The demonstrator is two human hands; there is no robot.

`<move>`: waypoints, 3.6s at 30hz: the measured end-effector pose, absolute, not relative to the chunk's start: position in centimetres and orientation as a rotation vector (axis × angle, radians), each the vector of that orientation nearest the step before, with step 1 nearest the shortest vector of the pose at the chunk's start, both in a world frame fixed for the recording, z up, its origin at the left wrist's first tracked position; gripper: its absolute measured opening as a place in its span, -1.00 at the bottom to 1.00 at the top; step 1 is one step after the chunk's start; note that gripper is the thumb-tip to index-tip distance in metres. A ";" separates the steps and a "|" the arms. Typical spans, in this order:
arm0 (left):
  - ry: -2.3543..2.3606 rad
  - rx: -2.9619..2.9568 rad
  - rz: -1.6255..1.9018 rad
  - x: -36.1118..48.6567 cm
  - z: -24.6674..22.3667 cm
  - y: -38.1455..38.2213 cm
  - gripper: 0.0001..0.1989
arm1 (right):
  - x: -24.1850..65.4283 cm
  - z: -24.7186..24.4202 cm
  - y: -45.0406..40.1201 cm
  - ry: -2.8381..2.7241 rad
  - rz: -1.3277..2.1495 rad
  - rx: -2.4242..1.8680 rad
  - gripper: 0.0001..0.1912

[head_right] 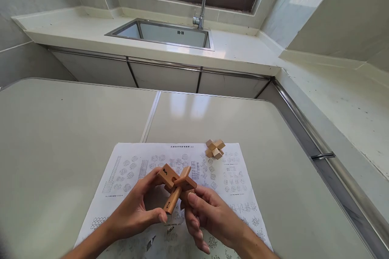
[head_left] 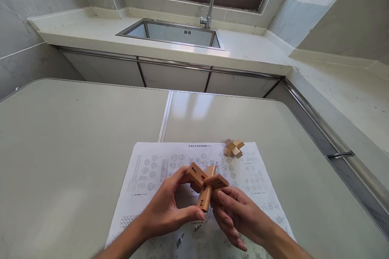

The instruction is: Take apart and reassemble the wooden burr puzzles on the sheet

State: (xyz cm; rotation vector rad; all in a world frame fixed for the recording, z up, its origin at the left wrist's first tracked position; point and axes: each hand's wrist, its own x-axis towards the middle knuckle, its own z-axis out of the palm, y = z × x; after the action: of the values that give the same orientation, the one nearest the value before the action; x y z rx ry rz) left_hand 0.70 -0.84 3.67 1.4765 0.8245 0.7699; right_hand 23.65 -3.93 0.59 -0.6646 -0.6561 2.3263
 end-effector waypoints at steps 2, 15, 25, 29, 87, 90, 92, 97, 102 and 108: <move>0.835 1.478 0.773 0.8 3.7 -0.8 -0.37 | 23.7 0.7 -3.9 -0.635 2.326 -0.655 -0.62; 0.852 1.459 0.752 0.8 3.8 -0.7 -0.71 | 23.8 0.2 -3.9 -0.554 2.287 -0.704 -0.62; 0.902 1.497 0.800 1.1 3.7 -0.6 -0.87 | 23.7 0.5 -3.9 -0.545 2.298 -0.616 -0.59; 0.902 1.535 0.810 1.1 3.4 -0.7 -0.87 | 23.7 0.4 -4.1 -0.550 2.297 -0.625 -0.58; 1.564 1.571 1.031 -1.8 3.5 1.4 -0.73 | 24.6 1.5 -2.8 -0.593 1.916 -0.877 -0.60; 1.694 1.727 0.922 -2.6 3.2 2.1 -0.70 | 24.7 1.3 -2.8 -0.611 1.907 -0.877 -0.63; 1.789 1.864 0.869 -3.1 3.0 2.4 -0.71 | 24.6 1.4 -2.8 -0.617 1.918 -0.876 -0.61; 1.917 2.042 0.800 -3.9 2.7 3.0 -0.72 | 24.4 1.7 -2.8 -0.651 1.945 -0.893 -0.59; 1.995 2.131 0.743 -4.2 2.5 3.2 -0.70 | 24.5 1.0 -2.9 -0.700 1.929 -0.924 -0.50; 2.151 2.251 0.557 -5.2 2.5 3.7 -0.67 | 24.6 0.7 -3.2 -0.696 1.926 -0.933 -0.23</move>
State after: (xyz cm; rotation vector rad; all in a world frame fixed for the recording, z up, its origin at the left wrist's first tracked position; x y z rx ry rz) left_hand -5.19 3.66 2.47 2.2513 2.1510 0.5570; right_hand 24.63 -3.20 0.68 -0.9334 -0.6956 1.9265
